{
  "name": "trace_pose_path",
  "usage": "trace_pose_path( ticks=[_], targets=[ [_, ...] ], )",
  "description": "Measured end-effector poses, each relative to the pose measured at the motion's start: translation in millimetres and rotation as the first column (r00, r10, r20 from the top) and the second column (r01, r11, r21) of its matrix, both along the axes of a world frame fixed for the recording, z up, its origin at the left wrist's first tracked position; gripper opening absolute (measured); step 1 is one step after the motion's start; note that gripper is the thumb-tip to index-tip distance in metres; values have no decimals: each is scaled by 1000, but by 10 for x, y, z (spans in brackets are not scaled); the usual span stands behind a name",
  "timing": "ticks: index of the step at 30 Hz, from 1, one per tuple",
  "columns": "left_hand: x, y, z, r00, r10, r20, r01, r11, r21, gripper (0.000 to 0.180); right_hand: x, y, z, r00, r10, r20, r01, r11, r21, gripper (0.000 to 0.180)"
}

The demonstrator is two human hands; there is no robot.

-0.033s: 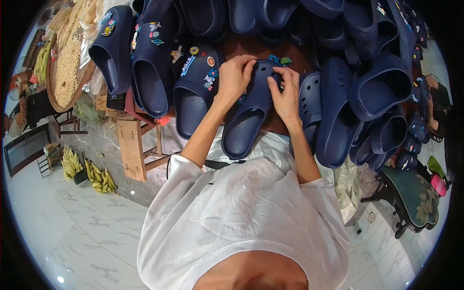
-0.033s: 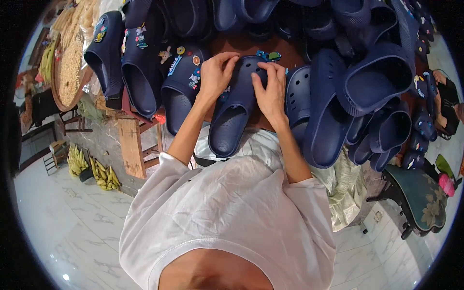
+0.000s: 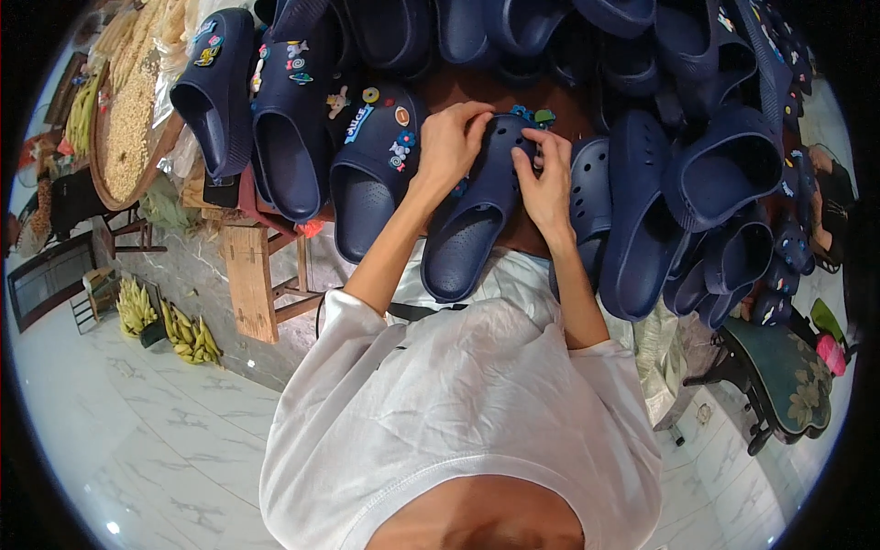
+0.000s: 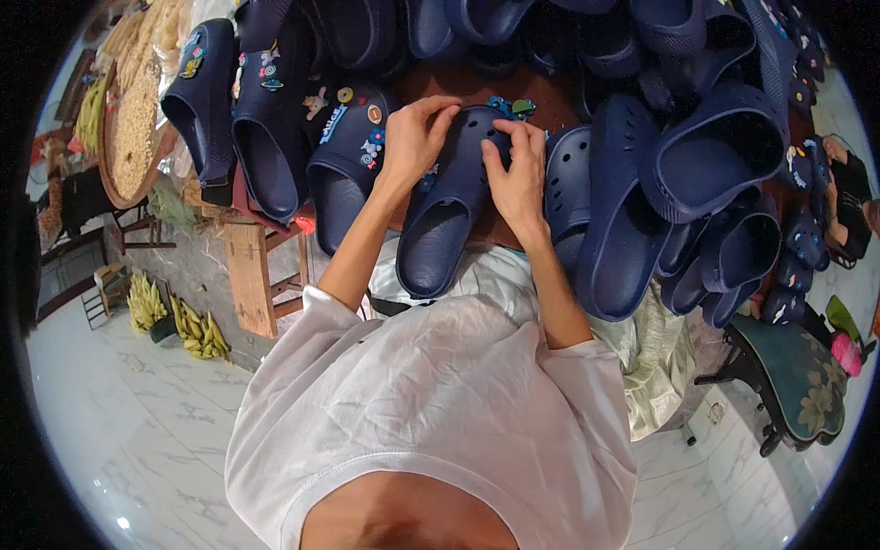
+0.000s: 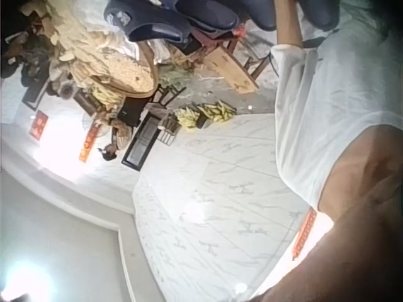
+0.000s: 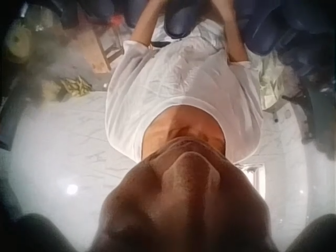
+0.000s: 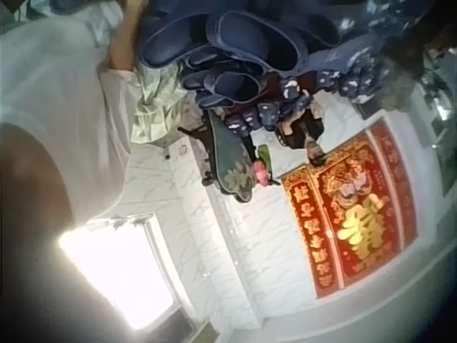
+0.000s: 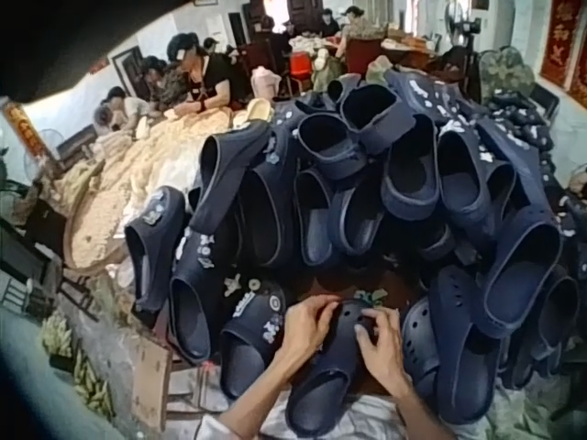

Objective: The recorder is attaching decorative charms into the holes of blue clog-style shoes.

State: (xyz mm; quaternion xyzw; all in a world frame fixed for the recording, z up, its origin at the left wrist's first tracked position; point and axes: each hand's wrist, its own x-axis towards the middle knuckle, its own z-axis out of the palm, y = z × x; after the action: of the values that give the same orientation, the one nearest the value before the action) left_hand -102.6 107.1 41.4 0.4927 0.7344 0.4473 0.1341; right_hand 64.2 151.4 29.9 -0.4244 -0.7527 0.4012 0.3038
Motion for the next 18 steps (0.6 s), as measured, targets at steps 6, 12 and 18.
trace_pose_path(
  ticks=[6,12,18],
  targets=[
    [87,428,-4,984,-177,-24,176,984,-28,19,109,-71,32,998,-21,-54,20,1000,-23,28],
    [199,769,-106,933,-355,-52,351,934,-68,22,169,-103,-31,999,-8,-54,4,997,-77,26],
    [278,879,-90,892,-428,-145,403,899,-173,24,167,-116,-25,999,1,-45,-4,997,-80,26]
  ],
)
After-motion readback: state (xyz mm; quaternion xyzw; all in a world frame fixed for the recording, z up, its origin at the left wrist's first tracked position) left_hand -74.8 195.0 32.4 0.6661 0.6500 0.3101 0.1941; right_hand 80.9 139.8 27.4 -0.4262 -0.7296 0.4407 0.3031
